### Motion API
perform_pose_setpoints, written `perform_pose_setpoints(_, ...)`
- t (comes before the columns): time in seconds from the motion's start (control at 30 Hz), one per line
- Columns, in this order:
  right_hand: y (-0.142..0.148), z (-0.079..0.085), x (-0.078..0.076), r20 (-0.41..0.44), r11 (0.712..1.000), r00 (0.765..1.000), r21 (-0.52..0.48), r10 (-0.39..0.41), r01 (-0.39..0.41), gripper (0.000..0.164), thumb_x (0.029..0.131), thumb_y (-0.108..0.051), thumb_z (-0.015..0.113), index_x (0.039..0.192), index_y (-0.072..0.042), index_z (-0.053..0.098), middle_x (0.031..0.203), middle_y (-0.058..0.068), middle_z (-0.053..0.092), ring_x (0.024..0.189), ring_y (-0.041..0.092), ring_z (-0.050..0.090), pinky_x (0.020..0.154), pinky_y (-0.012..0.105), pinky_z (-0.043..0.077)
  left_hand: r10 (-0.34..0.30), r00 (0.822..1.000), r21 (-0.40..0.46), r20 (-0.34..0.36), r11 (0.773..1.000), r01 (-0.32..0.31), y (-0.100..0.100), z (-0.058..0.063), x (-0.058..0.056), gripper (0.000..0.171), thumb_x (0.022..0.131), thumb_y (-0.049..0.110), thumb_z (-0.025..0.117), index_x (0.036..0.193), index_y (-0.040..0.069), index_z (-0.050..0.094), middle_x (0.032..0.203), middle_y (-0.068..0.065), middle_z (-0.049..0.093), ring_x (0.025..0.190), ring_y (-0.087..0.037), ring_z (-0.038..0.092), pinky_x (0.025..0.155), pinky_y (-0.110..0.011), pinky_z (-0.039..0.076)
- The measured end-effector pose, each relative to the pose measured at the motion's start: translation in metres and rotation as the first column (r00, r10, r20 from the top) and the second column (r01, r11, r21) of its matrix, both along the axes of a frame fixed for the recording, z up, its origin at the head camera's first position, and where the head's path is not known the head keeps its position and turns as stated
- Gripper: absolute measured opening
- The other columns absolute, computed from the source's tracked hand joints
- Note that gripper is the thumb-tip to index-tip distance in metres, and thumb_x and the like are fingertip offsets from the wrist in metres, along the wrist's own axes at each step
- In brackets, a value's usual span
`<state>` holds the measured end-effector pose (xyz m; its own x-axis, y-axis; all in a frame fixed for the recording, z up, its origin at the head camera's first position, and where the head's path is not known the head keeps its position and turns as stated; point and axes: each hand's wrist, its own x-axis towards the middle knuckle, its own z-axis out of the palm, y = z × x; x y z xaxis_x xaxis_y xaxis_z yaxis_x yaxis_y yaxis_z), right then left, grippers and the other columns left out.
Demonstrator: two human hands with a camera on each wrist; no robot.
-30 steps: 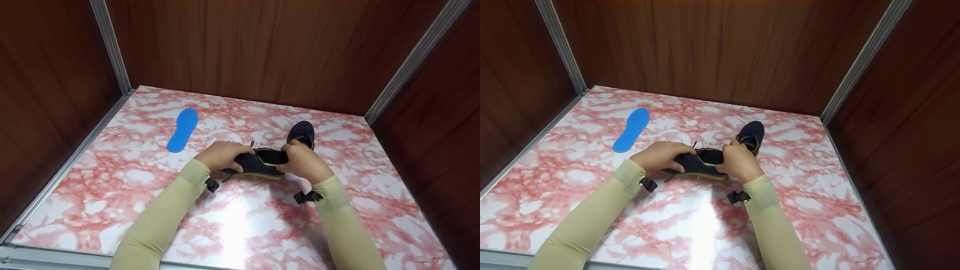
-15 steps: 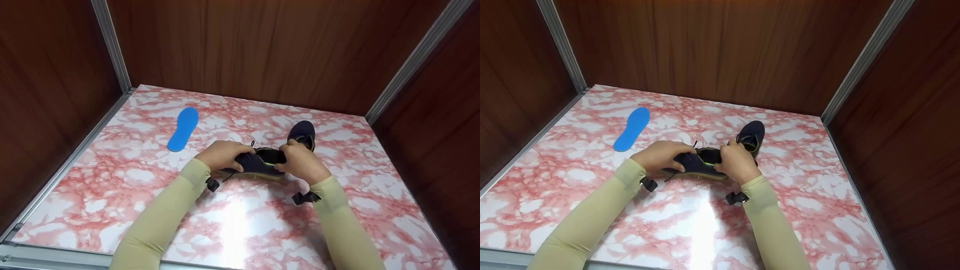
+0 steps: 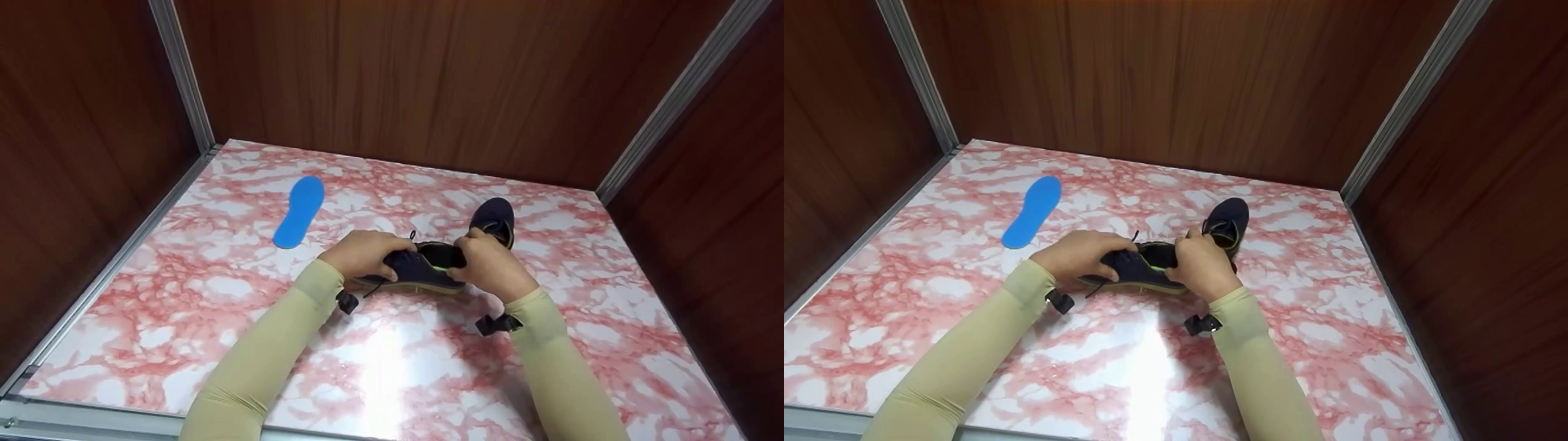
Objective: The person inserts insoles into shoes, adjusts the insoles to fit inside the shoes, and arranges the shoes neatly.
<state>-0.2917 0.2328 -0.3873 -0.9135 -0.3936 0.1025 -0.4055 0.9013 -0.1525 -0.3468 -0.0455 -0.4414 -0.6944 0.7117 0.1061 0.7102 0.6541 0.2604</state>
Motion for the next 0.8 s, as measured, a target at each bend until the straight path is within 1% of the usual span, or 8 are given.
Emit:
perform_pose_setpoints(0.2, 0.0, -0.001, -0.001, -0.026, 1.0, 1.0, -0.001, 0.016, -0.016, 0.044, 0.088, -0.027, 0.088, 0.118, 0.002, 0.077, 0.11, 0.02, 0.068, 0.093, 0.038, 0.067, 0.088, 0.053, 0.057, -0.01, 1.0, 0.012, 0.006, 1.0, 0.01, 0.0, 0.0, 0.0, 0.069, 0.09, 0.041, 0.09, 0.153, 0.036, 0.061, 0.148, 0.003, 0.071, 0.133, -0.024, 0.07, 0.109, -0.053, 0.057)
perform_pose_setpoints(0.4, 0.003, 0.0, -0.002, 0.012, 1.0, 1.0, -0.027, 0.013, -0.013, 0.047, 0.086, -0.027, 0.089, 0.121, 0.002, 0.077, 0.113, 0.021, 0.068, 0.096, 0.036, 0.069, 0.093, 0.054, 0.058, -0.01, 1.0, 0.003, -0.001, 1.0, 0.01, 0.0, -0.001, -0.001, 0.07, 0.091, 0.042, 0.089, 0.154, 0.036, 0.06, 0.15, 0.003, 0.07, 0.135, -0.024, 0.069, 0.11, -0.053, 0.057)
perform_pose_setpoints(0.53, 0.008, 0.001, -0.003, 0.045, 0.999, 0.999, -0.051, 0.021, -0.019, 0.047, 0.084, -0.024, 0.089, 0.12, 0.004, 0.077, 0.117, 0.022, 0.07, 0.1, 0.036, 0.071, 0.096, 0.054, 0.058, -0.008, 1.0, -0.007, 0.002, 1.0, 0.008, 0.0, -0.001, -0.001, 0.07, 0.091, 0.042, 0.088, 0.155, 0.036, 0.059, 0.152, 0.002, 0.069, 0.137, -0.025, 0.068, 0.111, -0.054, 0.057)
perform_pose_setpoints(0.63, 0.011, 0.003, -0.003, 0.064, 0.998, 0.998, -0.058, 0.012, -0.009, 0.047, 0.085, -0.023, 0.089, 0.12, 0.005, 0.076, 0.119, 0.023, 0.071, 0.103, 0.037, 0.071, 0.098, 0.054, 0.059, -0.008, 1.0, -0.009, 0.003, 1.0, 0.008, 0.0, 0.0, -0.001, 0.07, 0.092, 0.042, 0.089, 0.155, 0.036, 0.059, 0.152, 0.002, 0.07, 0.136, -0.025, 0.069, 0.11, -0.054, 0.057)
perform_pose_setpoints(0.8, 0.012, 0.005, -0.002, 0.065, 0.999, 0.998, -0.044, -0.001, 0.004, 0.05, 0.085, -0.026, 0.089, 0.121, 0.006, 0.076, 0.12, 0.023, 0.072, 0.105, 0.037, 0.072, 0.099, 0.054, 0.059, -0.01, 1.0, -0.011, 0.003, 1.0, 0.01, 0.001, 0.0, 0.0, 0.069, 0.092, 0.041, 0.088, 0.154, 0.036, 0.06, 0.151, 0.002, 0.07, 0.135, -0.025, 0.069, 0.11, -0.052, 0.057)
